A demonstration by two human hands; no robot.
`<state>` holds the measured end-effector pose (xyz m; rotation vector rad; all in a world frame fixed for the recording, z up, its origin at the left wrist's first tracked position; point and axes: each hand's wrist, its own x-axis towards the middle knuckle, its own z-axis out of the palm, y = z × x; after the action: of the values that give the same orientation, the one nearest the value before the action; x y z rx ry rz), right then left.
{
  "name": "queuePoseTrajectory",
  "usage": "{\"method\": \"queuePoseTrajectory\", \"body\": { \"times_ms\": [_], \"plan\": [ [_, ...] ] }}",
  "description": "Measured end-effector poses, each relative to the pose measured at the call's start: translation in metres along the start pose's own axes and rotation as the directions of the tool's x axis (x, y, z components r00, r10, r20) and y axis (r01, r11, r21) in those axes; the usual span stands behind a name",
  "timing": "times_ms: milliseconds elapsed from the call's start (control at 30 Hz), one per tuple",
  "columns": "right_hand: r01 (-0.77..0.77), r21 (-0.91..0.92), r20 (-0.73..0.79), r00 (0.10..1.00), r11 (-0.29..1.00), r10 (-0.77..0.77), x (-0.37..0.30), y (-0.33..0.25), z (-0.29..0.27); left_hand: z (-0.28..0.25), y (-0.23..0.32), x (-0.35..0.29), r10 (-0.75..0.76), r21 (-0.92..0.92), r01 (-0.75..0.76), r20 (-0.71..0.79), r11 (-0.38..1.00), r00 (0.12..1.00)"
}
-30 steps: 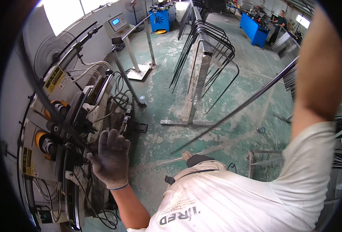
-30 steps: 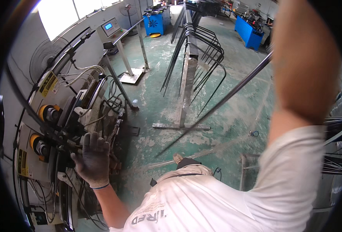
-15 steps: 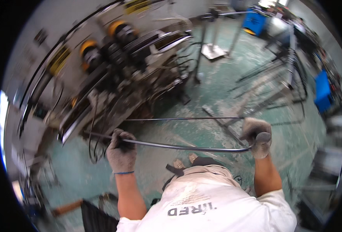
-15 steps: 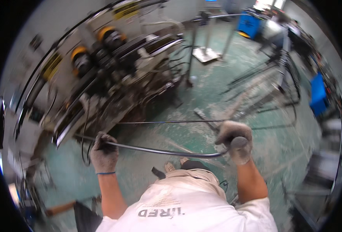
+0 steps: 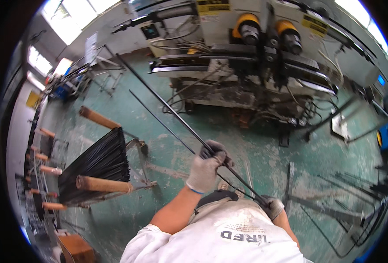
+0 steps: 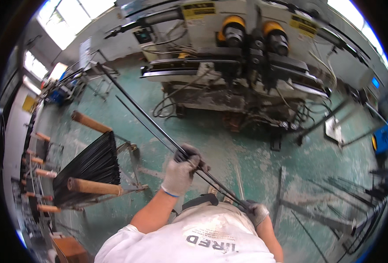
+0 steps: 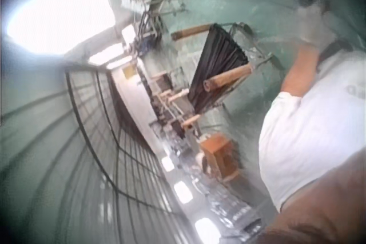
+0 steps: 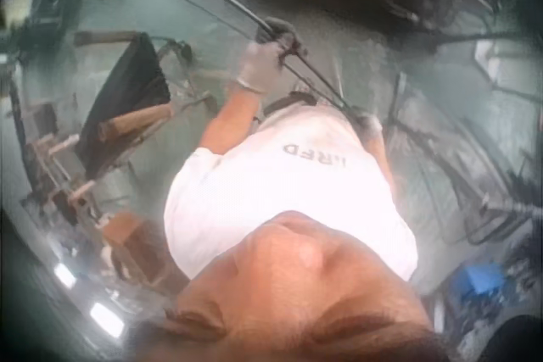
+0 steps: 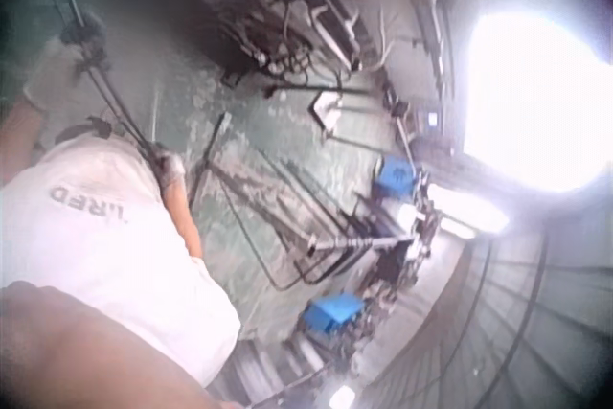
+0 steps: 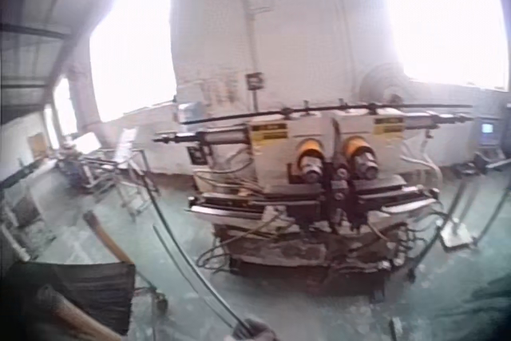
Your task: The person repeatedly picks up bundles of long metal rods, feeds them into a bending machine, and removes the bent pieces to place them on a nearby rack. The process is repeated continuously throughout the clip.
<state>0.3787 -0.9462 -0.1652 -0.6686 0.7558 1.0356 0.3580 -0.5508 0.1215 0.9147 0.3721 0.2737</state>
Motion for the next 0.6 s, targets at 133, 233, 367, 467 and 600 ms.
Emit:
{"method": "queuePoseTrajectory", "body": {
  "times_ms": [133,233,367,467,600],
  "plan": [
    [0.065,-0.236,-0.223,0.968,0.970,-0.119,0.070,-0.010,-0.027,0.001,-0.012,-0.021,-0.002,0.090,0.009,-0.076,0.996,0.997],
    [-0.059,-0.404,-0.218,0.975,0.913,-0.034,0.075,-0.032,-0.009,-0.013,-0.019,-0.041,-0.020,0.129,0.034,-0.111,0.991,0.994],
    [-0.157,-0.387,-0.236,0.969,0.909,0.067,0.091,-0.049,0.019,-0.021,-0.033,-0.059,-0.001,0.159,0.017,-0.098,0.987,0.995],
    [-0.159,-0.437,-0.244,0.968,0.885,0.054,0.085,-0.064,0.028,-0.022,-0.045,-0.061,0.016,0.128,-0.005,-0.085,0.992,0.996],
    [0.060,-0.552,-0.285,0.924,0.832,-0.256,0.118,-0.068,0.011,-0.020,-0.043,-0.062,-0.003,0.101,0.020,-0.169,0.995,0.986]
  ]
}}
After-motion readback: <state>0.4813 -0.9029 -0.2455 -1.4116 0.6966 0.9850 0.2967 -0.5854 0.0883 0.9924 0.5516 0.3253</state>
